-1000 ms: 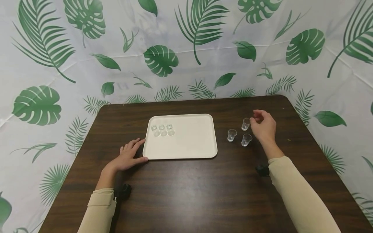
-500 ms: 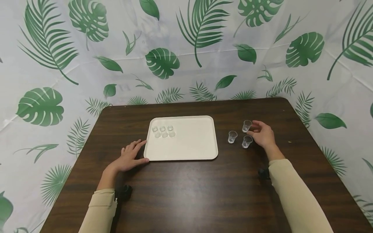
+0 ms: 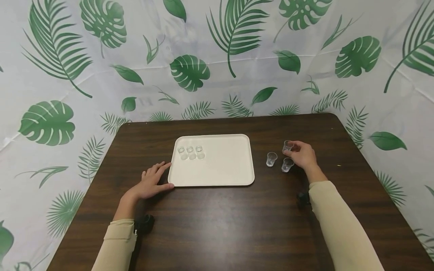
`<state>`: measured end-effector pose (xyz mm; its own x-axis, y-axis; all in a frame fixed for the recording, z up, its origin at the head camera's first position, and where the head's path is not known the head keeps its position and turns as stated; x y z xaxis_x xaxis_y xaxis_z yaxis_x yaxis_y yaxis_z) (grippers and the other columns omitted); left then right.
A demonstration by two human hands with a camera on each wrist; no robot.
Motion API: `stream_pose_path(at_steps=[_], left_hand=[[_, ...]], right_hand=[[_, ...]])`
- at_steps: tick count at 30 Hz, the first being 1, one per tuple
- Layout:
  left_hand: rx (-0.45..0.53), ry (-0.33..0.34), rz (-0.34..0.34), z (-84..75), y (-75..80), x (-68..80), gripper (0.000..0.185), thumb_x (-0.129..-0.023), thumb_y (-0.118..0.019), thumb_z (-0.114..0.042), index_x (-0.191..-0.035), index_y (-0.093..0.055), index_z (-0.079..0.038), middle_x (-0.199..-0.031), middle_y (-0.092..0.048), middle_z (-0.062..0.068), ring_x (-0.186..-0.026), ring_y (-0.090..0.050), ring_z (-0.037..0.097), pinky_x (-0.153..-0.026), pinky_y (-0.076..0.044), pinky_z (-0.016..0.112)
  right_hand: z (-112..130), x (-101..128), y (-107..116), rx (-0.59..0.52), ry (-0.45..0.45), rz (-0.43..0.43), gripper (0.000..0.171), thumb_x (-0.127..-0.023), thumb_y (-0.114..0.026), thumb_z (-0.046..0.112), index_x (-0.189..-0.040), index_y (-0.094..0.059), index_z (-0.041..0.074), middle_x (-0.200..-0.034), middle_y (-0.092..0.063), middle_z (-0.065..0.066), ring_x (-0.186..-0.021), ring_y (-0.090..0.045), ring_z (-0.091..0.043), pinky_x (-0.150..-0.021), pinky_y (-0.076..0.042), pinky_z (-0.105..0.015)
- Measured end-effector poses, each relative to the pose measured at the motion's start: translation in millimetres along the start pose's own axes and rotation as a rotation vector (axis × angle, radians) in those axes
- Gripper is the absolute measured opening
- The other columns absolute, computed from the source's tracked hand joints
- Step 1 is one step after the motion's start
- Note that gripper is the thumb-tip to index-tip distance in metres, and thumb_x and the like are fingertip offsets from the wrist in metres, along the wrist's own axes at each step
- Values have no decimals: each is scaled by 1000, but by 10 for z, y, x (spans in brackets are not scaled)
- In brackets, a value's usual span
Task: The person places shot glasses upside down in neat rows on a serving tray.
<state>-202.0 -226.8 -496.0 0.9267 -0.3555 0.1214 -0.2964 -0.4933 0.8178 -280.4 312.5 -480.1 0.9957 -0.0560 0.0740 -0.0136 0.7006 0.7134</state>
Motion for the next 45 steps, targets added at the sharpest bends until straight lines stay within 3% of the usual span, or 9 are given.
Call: stream_pose_path(at_steps=[14,26,37,41,45], left_hand=[[0,15,7,12,-5,-8,87,-89,-69,-48,-157,-26,-15,-158,-17,22,-141,-17,45,-103,-2,74],[-1,8,3,24,-13,-5,86,-89,-69,-48,-156,-27,-15,-158,-18,22,-141,-17,45,-102,-2,74],[-3,9,5,28,-7,-12,87,-89,-68,-51,-157,-26,-17,-158,-17,21,-141,-17,44,-103,-2,74],[-3,9,5,27,-8,-6,87,-88,-68,-52,-157,-26,-17,-158,-18,21,-141,-17,44,-102,-2,73],[-8,9,2,36,-13,-5,88,-88,-68,-54,-157,-26,-17,-158,-18,22,-141,-17,45,-102,-2,73]], right_hand=[[2,20,34,29,16,-12,45,-95,-66,26,-126,-58,-5,-112,-59,-28,-99,-55,-39,-75,-44,-40],[-45,-10,64,-19,-16,-67,47,-99,-61,26,-126,-49,-10,-121,-52,-36,-111,-50,-49,-88,-42,-55],[81,-12,114,-60,8,-164,44,-99,-59,21,-129,-47,-9,-125,-50,-34,-113,-49,-48,-92,-41,-56],[177,-30,117,-62,55,-207,45,-98,-60,20,-131,-49,-9,-129,-51,-33,-112,-53,-45,-86,-45,-41],[318,-37,99,-60,98,-236,44,-98,-61,19,-130,-52,-8,-127,-54,-31,-105,-55,-39,-77,-40,-29]])
Point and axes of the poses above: each hand's wrist, its own x-axis away from the middle knuckle, its own y-axis out of the back of the hand, z = x × y, the point moved 2 cm from there along -x, towards the middle knuckle
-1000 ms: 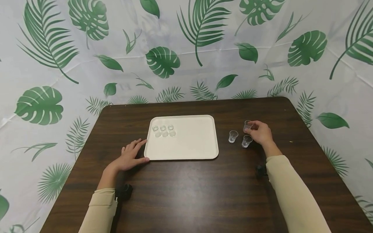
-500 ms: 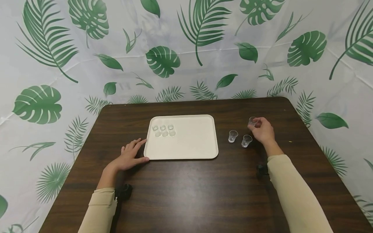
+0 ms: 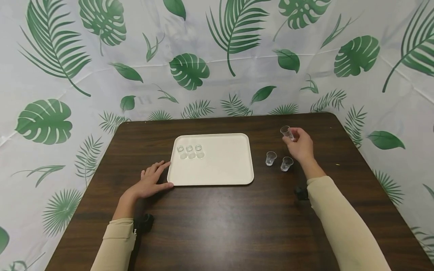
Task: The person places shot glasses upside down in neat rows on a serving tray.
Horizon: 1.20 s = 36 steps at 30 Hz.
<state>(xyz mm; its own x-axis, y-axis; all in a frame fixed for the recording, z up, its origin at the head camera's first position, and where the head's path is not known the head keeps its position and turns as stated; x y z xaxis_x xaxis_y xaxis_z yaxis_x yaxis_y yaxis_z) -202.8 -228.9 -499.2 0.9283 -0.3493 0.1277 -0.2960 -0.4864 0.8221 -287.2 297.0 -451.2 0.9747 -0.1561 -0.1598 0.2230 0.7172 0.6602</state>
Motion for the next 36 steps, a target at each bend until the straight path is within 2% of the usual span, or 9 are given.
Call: stream_pose_path(at_steps=[4,11,15,19,26,32,36], left_hand=[[-4,3,0,5,0,1,89,-88,-67,-54,-157,-25,-18,-158,-18,22,-141,-16,44,-103,-2,73],[0,3,-3,8,3,-6,89,-88,-68,-54,-157,-26,-18,-159,-18,21,-141,-16,44,-102,-2,73],[-1,3,0,6,6,-5,89,-88,-68,-53,-157,-26,-17,-158,-18,21,-140,-17,44,-102,-3,73],[2,2,1,1,10,-3,88,-88,-68,-53,-157,-26,-17,-158,-18,21,-141,-17,44,-102,-3,73],[7,5,5,-17,20,4,88,-88,-68,-53,-157,-26,-17,-158,-18,22,-141,-15,45,-102,-2,73],[10,5,5,-26,31,3,88,-88,-68,-52,-157,-26,-17,-158,-18,22,-141,-15,45,-102,-2,73],[11,1,6,-19,31,5,88,-88,-68,-52,-157,-25,-17,-158,-18,22,-141,-15,46,-102,-2,74]], right_hand=[[150,-8,-48,-23,37,-11,43,-97,-63,20,-130,-54,-6,-124,-57,-29,-98,-53,-32,-75,-39,-29],[369,-23,-179,-105,106,-49,41,-92,-70,21,-124,-59,-2,-107,-65,-21,-83,-52,-10,-73,-39,-20],[488,-6,-263,-87,107,-10,40,-92,-71,25,-120,-61,0,-107,-65,-18,-85,-54,-15,-72,-41,-25],[597,8,-368,-59,107,69,38,-93,-69,28,-121,-64,3,-107,-65,-17,-87,-53,-23,-69,-42,-29],[803,75,-598,-96,108,188,40,-94,-68,20,-129,-61,3,-105,-61,-18,-87,-50,-26,-70,-42,-35],[885,133,-823,-127,76,194,47,-87,-75,12,-130,-59,1,-108,-62,-17,-91,-54,-27,-76,-45,-37],[939,179,-989,-126,55,197,47,-85,-77,11,-128,-60,1,-110,-63,-16,-91,-55,-27,-73,-45,-36]])
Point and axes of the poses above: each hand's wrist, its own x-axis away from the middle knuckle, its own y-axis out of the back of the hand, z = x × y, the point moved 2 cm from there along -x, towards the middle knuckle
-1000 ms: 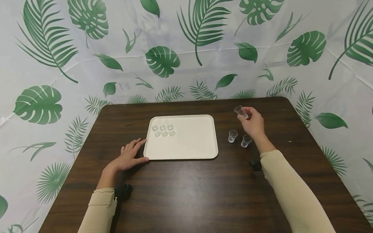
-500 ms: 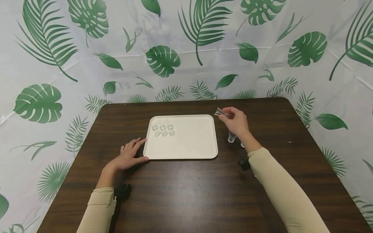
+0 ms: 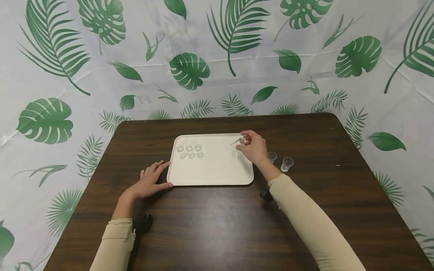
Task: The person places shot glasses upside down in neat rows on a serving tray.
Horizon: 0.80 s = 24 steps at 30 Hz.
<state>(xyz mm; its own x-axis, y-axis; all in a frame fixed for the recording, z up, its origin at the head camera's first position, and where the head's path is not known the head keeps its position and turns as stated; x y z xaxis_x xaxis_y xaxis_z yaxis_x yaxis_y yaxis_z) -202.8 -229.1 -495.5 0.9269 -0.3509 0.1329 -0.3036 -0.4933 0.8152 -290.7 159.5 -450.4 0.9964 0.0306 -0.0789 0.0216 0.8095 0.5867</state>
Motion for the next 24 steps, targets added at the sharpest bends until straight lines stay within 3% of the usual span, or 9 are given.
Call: stream_pose_path(at_steps=[10,18,24], left_hand=[[-5,6,3,3,-3,4,89,-88,-67,-55,-157,-26,-18,-158,-18,22,-141,-15,46,-102,-2,73],[-12,7,0,2,-2,-7,89,-88,-67,-54,-157,-26,-18,-158,-18,21,-141,-16,46,-102,-3,73],[-11,13,5,15,-11,-7,89,-87,-67,-55,-157,-25,-19,-159,-18,21,-141,-16,46,-102,-3,73]], right_hand=[[53,47,-378,123,45,41,40,-84,-76,11,-123,-68,10,-113,-67,-10,-81,-62,-21,-64,-47,-35],[156,36,-598,172,101,77,42,-83,-72,6,-125,-68,11,-107,-66,-8,-81,-60,-21,-67,-46,-35],[188,36,-733,180,115,78,42,-83,-71,3,-124,-68,11,-113,-67,-7,-83,-61,-20,-69,-47,-35]])
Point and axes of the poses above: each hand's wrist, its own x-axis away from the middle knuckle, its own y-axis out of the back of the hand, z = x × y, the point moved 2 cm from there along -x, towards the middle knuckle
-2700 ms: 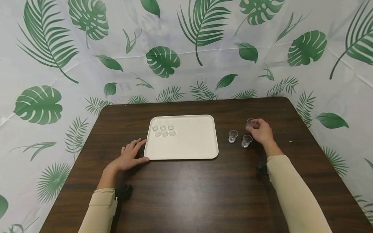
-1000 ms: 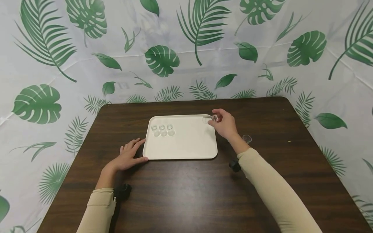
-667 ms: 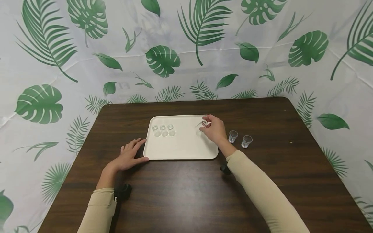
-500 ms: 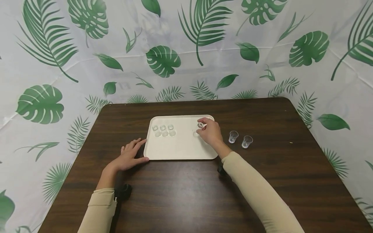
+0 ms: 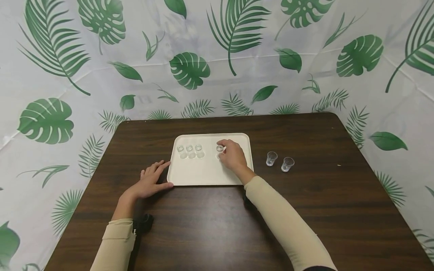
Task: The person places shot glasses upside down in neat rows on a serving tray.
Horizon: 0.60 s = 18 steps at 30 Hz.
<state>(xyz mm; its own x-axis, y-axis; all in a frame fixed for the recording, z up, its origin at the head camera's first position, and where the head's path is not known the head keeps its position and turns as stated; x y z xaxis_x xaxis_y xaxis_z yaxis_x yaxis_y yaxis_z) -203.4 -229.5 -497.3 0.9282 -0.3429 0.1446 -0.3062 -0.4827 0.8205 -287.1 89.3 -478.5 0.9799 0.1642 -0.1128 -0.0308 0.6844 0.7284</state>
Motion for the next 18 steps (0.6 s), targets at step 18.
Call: stream_pose_path(at_steps=[18], left_hand=[[-4,0,2,2,-1,-6,89,-88,-67,-55,-157,-24,-19,-159,-17,21,-141,-15,46,-102,-3,74]], right_hand=[[180,-67,-194,-89,2,-16,37,-85,-70,2,-122,-68,8,-113,-69,-8,-88,-66,-19,-74,-49,-33]])
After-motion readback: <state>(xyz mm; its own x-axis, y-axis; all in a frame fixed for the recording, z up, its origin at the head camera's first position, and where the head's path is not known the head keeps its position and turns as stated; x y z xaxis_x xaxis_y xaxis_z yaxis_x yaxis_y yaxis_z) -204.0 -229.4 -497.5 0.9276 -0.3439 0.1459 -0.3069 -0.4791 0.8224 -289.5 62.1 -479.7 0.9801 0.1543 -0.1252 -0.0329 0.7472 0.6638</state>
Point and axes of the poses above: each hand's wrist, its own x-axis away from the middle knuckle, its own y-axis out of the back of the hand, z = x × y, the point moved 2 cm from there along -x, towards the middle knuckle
